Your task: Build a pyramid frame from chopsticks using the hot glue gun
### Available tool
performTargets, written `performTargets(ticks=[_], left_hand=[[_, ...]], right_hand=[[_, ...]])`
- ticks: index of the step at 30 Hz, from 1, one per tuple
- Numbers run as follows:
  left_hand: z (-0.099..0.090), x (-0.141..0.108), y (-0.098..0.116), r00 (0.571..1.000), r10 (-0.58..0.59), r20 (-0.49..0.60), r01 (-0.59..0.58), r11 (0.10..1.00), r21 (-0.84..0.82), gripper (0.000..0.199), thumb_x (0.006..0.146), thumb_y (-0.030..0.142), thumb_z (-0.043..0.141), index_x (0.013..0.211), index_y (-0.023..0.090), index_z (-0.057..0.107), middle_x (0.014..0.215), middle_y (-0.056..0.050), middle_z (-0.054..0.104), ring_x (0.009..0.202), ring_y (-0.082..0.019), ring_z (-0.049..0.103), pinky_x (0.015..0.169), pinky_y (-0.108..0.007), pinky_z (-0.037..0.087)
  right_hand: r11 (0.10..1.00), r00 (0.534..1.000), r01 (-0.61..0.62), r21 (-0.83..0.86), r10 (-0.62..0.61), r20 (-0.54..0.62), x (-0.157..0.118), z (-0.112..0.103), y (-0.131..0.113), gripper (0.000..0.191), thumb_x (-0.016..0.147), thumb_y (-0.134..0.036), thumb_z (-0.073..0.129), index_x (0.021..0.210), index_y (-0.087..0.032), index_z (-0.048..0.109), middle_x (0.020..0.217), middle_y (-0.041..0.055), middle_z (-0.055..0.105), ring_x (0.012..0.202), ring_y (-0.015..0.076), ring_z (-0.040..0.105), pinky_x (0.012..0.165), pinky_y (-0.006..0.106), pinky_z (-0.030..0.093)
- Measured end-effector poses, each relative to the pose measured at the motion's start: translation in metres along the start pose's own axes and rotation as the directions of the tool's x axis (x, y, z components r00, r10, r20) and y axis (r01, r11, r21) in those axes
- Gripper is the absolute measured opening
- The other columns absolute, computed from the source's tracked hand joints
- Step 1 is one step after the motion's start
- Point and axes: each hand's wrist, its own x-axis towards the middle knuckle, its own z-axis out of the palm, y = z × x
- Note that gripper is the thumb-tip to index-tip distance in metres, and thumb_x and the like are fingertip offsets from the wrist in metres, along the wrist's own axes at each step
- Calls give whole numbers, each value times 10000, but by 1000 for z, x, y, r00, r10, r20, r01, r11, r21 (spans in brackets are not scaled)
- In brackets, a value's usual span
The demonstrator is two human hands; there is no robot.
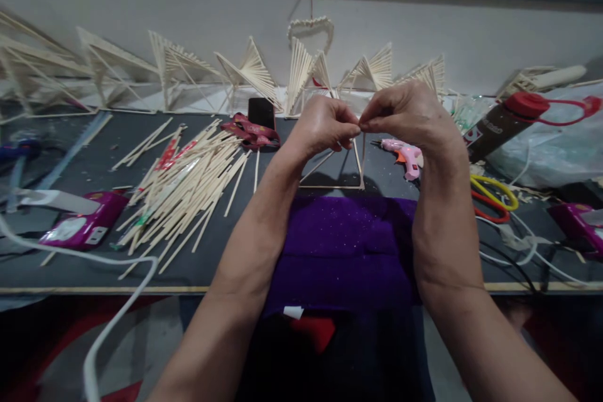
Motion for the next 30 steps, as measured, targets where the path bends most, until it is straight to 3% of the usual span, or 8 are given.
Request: performTargets(ticks=[6, 13, 30], left_hand=[[0, -1, 3, 1000, -24, 9, 24, 1000, -11, 72, 775, 27, 700, 790, 94, 721, 616, -9, 686, 551, -107, 687, 598, -216, 580], [0, -2, 3, 999, -26, 27, 26, 999, -22, 77, 785, 22, 702, 777, 97, 712, 592, 2, 669, 526, -94, 668, 530, -176, 519], [-1, 2, -4, 1000, 0, 3, 1, 998, -58, 99, 751, 53, 733, 755, 146, 699, 588, -6, 679, 495, -100, 654, 489, -183, 501]], right_hand=[[1000, 1000, 19, 23, -19, -4, 0, 0, 1, 165, 777, -344, 845, 772, -179, 833, 652, 25, 683, 649, 157, 594, 642, 341, 416], [1000, 1000, 14, 26, -15, 26, 1, -2, 0, 287, 767, -482, 854, 771, -197, 823, 671, 22, 707, 678, 157, 624, 652, 324, 460], [995, 999, -1, 102, -3, 42, 1, -3, 7, 242, 732, -335, 774, 854, -143, 855, 728, 61, 766, 724, 188, 674, 653, 310, 498]])
